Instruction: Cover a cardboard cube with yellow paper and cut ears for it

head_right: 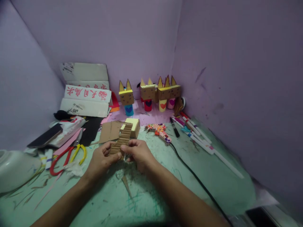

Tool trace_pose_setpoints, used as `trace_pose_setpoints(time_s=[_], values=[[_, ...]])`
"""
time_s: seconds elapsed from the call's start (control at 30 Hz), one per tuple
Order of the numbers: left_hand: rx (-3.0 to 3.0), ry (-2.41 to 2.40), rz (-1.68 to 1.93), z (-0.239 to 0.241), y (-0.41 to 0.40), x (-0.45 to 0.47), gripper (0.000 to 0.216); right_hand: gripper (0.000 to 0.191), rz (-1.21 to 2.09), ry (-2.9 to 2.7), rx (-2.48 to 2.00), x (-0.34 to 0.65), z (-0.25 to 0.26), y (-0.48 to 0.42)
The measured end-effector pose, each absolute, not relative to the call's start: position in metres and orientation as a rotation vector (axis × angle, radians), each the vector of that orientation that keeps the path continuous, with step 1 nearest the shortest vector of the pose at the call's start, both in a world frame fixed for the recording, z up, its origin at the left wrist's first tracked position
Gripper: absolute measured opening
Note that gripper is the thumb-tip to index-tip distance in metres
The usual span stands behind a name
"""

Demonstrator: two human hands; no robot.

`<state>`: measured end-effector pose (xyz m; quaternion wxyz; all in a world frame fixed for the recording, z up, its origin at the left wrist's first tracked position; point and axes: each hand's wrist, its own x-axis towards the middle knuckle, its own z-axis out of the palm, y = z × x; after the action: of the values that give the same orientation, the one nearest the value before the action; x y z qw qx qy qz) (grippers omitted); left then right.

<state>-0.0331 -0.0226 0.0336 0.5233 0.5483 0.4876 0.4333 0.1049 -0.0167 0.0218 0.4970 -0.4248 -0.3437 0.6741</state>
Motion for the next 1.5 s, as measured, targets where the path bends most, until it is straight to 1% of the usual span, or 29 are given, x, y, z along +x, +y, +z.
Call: trace_pose_setpoints(time_s=[0.17, 0.43, 0.77, 1.07, 1.27, 1.5], values=[[1.315, 1.167, 1.039, 0.0342, -0.0253, -0.0331, 0.045, 0.031, 1.7, -0.739, -0.939, 0.1054, 0.0201, -0.0176], [1.253, 1.21, 1.107, 0.0347, -0.0229, -0.0301, 0.04, 0.034, 1.711, -0.723, -0.916, 0.1064, 0.0202, -0.0167], [1.256, 1.202, 1.15, 0.0356, -0.0235, -0.0291, 0.035, 0.017, 1.829, -0.664, -0.914, 0.1086, 0.0231, -0.0191], [1.185, 1.18, 1.125, 0.0384, -0.0249, -0.0294, 0.039, 0.014, 1.658, -0.784, -1.128, 0.1067, 0.026, -0.0204], [1.141, 1.165, 1.089, 0.0394, -0.0227, -0.0297, 0.043, 0.009, 1.613, -0.789, -1.152, 0.1038, 0.0239, -0.0193], [1.217, 1.179, 1.077, 0.0388, -0.0241, -0.0296, 0.041, 0.008, 1.611, -0.769, -1.102, 0.1025, 0.0249, -0.0174]])
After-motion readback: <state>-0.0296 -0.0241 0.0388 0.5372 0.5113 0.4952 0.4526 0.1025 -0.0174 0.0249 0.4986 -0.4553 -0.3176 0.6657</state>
